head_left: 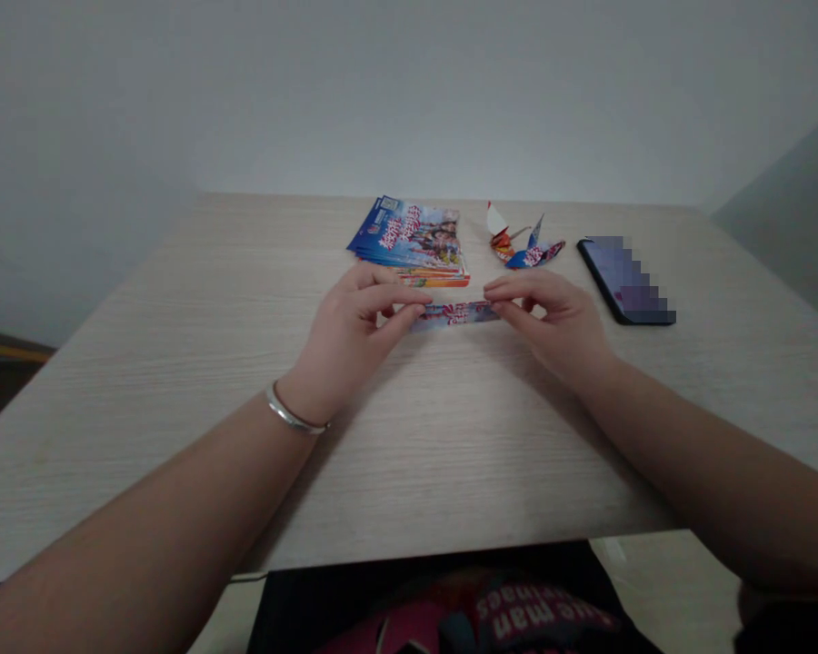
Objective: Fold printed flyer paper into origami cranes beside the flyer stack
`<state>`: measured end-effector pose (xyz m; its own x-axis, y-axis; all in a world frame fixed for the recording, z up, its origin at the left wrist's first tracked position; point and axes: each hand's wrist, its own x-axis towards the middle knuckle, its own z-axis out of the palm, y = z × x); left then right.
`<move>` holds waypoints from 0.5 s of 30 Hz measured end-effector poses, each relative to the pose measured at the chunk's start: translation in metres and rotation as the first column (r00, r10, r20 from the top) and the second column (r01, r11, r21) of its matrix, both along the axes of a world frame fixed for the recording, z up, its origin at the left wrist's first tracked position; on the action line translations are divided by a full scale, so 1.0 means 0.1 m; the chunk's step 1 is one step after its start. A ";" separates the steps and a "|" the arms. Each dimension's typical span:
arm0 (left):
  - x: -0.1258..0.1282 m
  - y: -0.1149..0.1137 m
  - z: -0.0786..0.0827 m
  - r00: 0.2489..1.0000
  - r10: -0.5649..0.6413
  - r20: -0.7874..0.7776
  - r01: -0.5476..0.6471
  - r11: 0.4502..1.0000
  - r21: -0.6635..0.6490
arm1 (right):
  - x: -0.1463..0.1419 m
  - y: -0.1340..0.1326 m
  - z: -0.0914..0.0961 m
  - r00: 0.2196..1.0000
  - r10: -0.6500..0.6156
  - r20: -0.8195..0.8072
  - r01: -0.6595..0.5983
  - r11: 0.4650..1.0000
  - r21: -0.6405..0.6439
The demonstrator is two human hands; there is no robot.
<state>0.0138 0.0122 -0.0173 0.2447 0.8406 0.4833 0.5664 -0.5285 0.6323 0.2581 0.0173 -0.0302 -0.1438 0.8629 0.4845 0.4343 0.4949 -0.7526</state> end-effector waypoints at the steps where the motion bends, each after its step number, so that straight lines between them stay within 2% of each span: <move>1: 0.00 0.00 0.00 1.000 -0.012 0.010 0.012 0.998 0.055 | 0.00 -0.01 0.01 1.000 0.009 0.016 -0.010 0.998 0.056; 3: -0.01 0.02 -0.01 0.999 -0.042 0.024 0.039 0.994 0.099 | 0.01 -0.03 0.02 0.999 0.011 0.039 -0.016 0.993 0.118; 5: -0.02 0.04 -0.03 0.997 -0.073 0.018 0.072 0.995 0.072 | 0.01 -0.03 0.00 0.998 0.009 0.061 -0.015 0.994 0.108; 10: -0.03 0.06 -0.04 0.996 -0.070 -0.057 0.063 0.992 -0.107 | 0.05 0.01 -0.07 0.983 0.138 0.123 -0.125 0.986 -0.109; 13: -0.02 0.05 -0.02 0.995 -0.061 -0.076 0.048 0.985 -0.168 | 0.06 0.04 -0.10 0.990 0.088 0.108 -0.060 0.970 -0.235; 15: -0.02 0.05 -0.02 0.995 -0.067 -0.071 0.055 0.985 -0.163 | 0.05 0.06 -0.13 0.993 0.032 0.112 0.001 0.959 -0.283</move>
